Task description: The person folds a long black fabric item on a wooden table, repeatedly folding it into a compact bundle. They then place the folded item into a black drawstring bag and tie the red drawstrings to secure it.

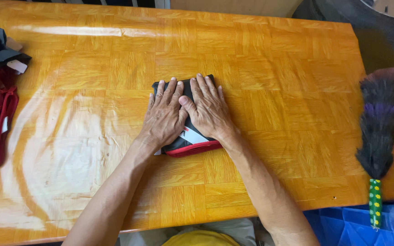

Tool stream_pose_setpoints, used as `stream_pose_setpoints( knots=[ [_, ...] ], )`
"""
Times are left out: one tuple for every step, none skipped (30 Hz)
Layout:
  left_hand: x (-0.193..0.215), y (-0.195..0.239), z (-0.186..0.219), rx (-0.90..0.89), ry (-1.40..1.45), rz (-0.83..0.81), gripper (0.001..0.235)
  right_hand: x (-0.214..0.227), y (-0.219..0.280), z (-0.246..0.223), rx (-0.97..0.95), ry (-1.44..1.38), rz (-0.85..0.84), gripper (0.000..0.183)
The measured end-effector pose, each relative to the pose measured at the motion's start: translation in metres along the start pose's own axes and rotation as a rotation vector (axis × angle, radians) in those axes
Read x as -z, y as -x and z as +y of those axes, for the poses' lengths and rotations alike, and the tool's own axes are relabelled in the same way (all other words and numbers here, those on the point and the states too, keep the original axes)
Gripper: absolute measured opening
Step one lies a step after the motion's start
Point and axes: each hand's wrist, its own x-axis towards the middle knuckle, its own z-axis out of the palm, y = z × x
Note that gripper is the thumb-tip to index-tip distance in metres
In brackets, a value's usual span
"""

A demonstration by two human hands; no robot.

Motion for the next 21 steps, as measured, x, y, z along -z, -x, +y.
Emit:
stream_pose_setpoints(
  knots=[
    [0.0, 0.001, 0.001, 0.005, 0.002, 0.0, 0.066, 0.0, 0.001, 0.0, 0.002, 0.0, -0.005, 0.078],
    [0.0, 0.001, 0.002, 0.005, -0.01, 0.002, 0.066, 0.0, 0.001, 0.0, 0.005, 0.007, 0.003, 0.077],
    [0.0, 0.002, 0.002, 0.004, -0.021, 0.004, 0.066, -0.001, 0.001, 0.0, 0.008, 0.015, 0.01, 0.076],
    [-0.001, 0.002, 0.002, 0.006, -0.019, 0.001, 0.066, 0.0, 0.002, -0.002, 0.006, 0.015, 0.006, 0.076],
    [-0.002, 0.003, 0.002, 0.004, -0.045, 0.014, 0.066, 0.001, 0.002, -0.004, 0.001, 0.02, 0.008, 0.076],
    [-0.004, 0.004, 0.002, 0.0, -0.071, 0.025, 0.066, 0.002, 0.003, -0.006, -0.006, 0.024, 0.009, 0.076],
    [-0.006, 0.004, 0.002, 0.002, -0.069, 0.02, 0.066, 0.002, 0.004, -0.006, -0.009, 0.023, 0.004, 0.076],
    [-0.007, 0.004, 0.001, -0.002, -0.084, 0.029, 0.066, 0.002, 0.004, -0.006, -0.01, 0.027, 0.009, 0.075],
    [-0.007, 0.005, 0.002, -0.005, -0.099, 0.037, 0.066, 0.002, 0.005, -0.008, -0.011, 0.031, 0.015, 0.074],
    [-0.006, 0.005, 0.002, -0.006, -0.101, 0.043, 0.066, 0.002, 0.005, -0.008, -0.007, 0.033, 0.02, 0.074],
    [-0.004, 0.006, 0.003, -0.004, -0.094, 0.041, 0.066, 0.002, 0.005, -0.008, -0.011, -0.002, 0.036, 0.073],
    [-0.003, 0.006, 0.004, -0.006, -0.088, 0.037, 0.067, 0.003, 0.006, -0.008, -0.019, -0.036, 0.055, 0.071],
    [0.002, 0.007, 0.006, -0.011, -0.09, 0.042, 0.067, 0.003, 0.003, 0.0, -0.018, -0.034, 0.062, 0.071],
    [0.005, 0.009, 0.009, 0.001, -0.072, 0.041, 0.067, 0.003, 0.002, 0.009, -0.044, -0.271, 0.151, 0.073],
    [0.008, 0.01, 0.012, 0.012, -0.054, 0.04, 0.068, 0.003, 0.0, 0.019, -0.068, -0.509, 0.241, 0.078],
    [0.008, 0.01, 0.011, 0.007, -0.052, 0.041, 0.068, 0.009, 0.004, 0.033, -0.07, -0.505, 0.246, 0.078],
    [0.008, 0.01, 0.01, 0.037, -0.03, 0.05, 0.071, 0.015, 0.007, 0.047, -0.262, -0.595, 0.204, 0.078],
    [0.009, 0.009, 0.008, 0.067, -0.01, 0.063, 0.074, 0.022, 0.009, 0.061, -0.449, -0.684, 0.164, 0.081],
    [0.011, 0.011, 0.012, 0.062, -0.01, 0.068, 0.074, 0.036, 0.017, 0.051, -0.446, -0.682, 0.171, 0.081],
    [0.013, 0.013, 0.015, 0.086, -0.01, 0.089, 0.081, 0.05, 0.024, 0.042, -0.499, -0.806, 0.023, 0.081],
    [0.015, 0.015, 0.019, 0.11, -0.01, 0.109, 0.088, 0.064, 0.032, 0.033, -0.547, -0.927, -0.128, 0.082]
  ],
)
